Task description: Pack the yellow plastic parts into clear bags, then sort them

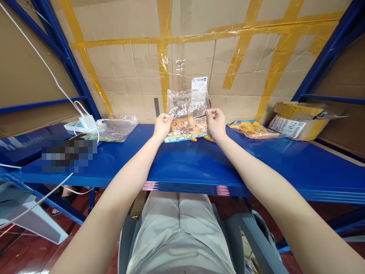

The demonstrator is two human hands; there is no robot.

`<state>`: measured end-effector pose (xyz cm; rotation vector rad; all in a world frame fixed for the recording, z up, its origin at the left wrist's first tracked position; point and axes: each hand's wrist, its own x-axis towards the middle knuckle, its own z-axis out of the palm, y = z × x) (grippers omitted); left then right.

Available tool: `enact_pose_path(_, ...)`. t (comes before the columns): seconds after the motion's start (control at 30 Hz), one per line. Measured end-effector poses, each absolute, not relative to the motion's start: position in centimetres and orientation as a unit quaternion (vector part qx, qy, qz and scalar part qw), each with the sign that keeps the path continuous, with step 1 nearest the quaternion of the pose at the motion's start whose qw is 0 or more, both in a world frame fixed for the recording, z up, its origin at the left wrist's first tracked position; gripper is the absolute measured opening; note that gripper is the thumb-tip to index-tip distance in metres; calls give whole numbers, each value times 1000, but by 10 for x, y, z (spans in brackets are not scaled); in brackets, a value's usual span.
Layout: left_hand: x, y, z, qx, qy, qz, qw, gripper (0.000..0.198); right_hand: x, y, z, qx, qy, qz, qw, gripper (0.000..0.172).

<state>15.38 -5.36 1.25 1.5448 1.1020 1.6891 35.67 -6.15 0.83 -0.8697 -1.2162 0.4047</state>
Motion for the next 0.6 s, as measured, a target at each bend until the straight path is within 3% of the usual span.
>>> enact_pose_path(0.2, 154, -56, 14, 579, 409, 635, 306, 31, 362, -59, 10, -416, -560, 117, 707, 33)
enact_pose_path(0.37, 160, -63, 11, 630, 432, 559, 322, 40, 370, -57, 8, -416, -533, 82, 732, 32)
enact_pose_path(0.6, 162, -66, 16, 600, 417, 581, 359, 32, 376, -42, 5, -402, -501, 125, 756, 39)
